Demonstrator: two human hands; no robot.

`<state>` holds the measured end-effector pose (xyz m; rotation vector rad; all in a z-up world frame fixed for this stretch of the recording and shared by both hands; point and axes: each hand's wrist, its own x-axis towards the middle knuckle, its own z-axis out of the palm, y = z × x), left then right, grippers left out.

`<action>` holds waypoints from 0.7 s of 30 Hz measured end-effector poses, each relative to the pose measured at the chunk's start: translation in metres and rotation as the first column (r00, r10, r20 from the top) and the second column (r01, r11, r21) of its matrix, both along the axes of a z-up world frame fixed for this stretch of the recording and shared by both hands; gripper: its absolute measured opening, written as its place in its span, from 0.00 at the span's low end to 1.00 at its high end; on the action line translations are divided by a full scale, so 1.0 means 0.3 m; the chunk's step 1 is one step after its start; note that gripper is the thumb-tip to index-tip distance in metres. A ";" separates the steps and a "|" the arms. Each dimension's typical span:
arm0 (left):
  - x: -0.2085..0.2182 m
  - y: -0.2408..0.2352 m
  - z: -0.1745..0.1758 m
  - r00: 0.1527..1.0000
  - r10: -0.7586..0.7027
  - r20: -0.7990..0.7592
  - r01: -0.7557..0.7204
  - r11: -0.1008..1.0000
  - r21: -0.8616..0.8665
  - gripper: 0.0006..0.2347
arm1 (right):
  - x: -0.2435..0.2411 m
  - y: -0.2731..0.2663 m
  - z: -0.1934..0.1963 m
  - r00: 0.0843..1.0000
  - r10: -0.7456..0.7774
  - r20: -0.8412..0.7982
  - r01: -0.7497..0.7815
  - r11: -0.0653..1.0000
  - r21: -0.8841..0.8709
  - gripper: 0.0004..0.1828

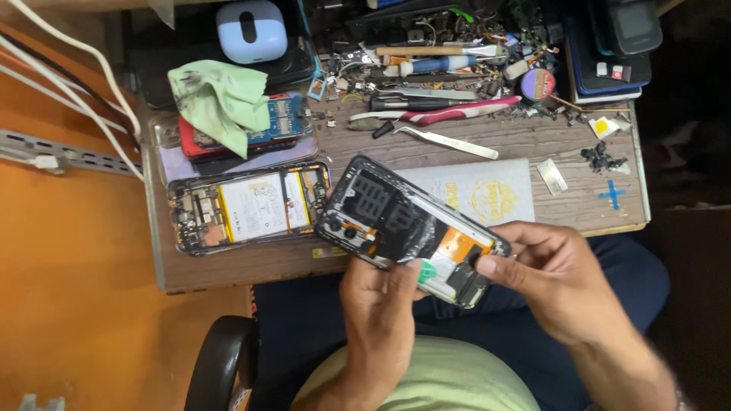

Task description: The person disassembles a smartphone, removes the battery, and uses a plastic pry tool to separate the screen assembly. They then reassemble the phone and test the display by powering it on. The person handles the phone, battery, and pry tool throughout the process.

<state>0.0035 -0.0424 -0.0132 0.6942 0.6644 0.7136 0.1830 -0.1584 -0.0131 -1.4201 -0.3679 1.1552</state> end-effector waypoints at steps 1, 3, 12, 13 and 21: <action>0.004 -0.006 0.008 1.000 -0.022 0.013 0.022 1.000 0.002 0.14 | 0.019 -0.013 0.002 1.000 0.011 0.013 -0.011 1.000 -0.001 0.13; 0.010 -0.007 0.024 0.996 -0.080 0.027 0.080 0.997 0.010 0.15 | 0.073 -0.034 0.009 0.997 -0.002 0.072 0.008 0.996 -0.093 0.14; -0.045 0.024 0.052 0.909 -0.407 0.085 0.405 0.913 0.044 0.21 | 0.400 -0.100 -0.105 0.944 0.208 0.255 -0.151 0.963 -0.224 0.17; -0.065 0.032 0.059 0.915 -0.401 0.040 0.399 0.916 0.048 0.22 | 0.439 -0.091 -0.117 0.940 0.221 0.258 -0.136 0.940 -0.312 0.18; -0.148 0.097 0.073 0.846 0.200 -0.495 0.353 0.487 0.799 0.18 | 0.501 0.080 -0.050 0.774 0.559 0.297 -0.261 0.710 -0.655 0.21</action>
